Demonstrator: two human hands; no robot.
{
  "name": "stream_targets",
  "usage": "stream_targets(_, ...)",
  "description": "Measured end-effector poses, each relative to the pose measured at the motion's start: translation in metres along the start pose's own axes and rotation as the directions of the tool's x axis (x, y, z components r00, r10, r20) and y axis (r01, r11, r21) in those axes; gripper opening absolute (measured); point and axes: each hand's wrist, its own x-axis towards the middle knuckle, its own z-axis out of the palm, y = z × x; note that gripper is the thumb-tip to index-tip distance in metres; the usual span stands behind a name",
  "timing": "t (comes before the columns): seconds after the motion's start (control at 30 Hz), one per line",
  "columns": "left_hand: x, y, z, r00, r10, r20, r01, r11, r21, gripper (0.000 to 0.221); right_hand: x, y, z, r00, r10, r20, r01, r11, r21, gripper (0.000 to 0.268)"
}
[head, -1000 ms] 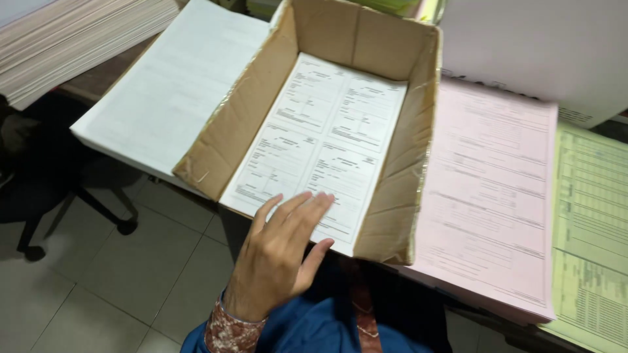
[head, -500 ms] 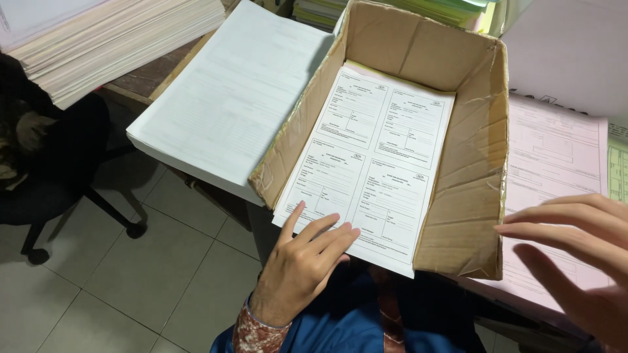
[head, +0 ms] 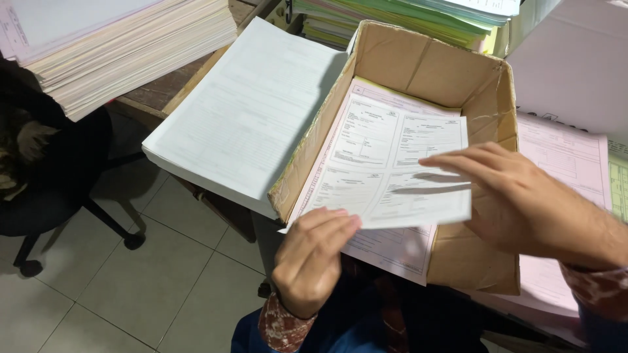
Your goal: Sorting and organizing printed forms into a cardboard box and stacks
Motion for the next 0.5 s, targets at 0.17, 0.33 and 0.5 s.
stream_targets(0.17,0.061,0.036,-0.023,0.975,0.220,0.041,-0.218,0.975,-0.053,0.009,0.008,0.014,-0.011,0.984,0.180,0.003,-0.178,0.974,-0.139,0.047)
stream_targets(0.33,0.083,0.046,-0.034,0.944,0.317,0.093,-0.331,0.907,0.261,0.040,-0.013,-0.003,-0.037,0.951,0.100,-0.291,-0.109,0.994,-0.014,0.024)
stream_targets(0.5,0.091,0.043,-0.028,0.963,0.271,0.001,-0.267,0.947,0.182,0.013,-0.101,0.201,0.005,0.977,-0.085,-0.197,0.058,0.989,-0.138,0.046)
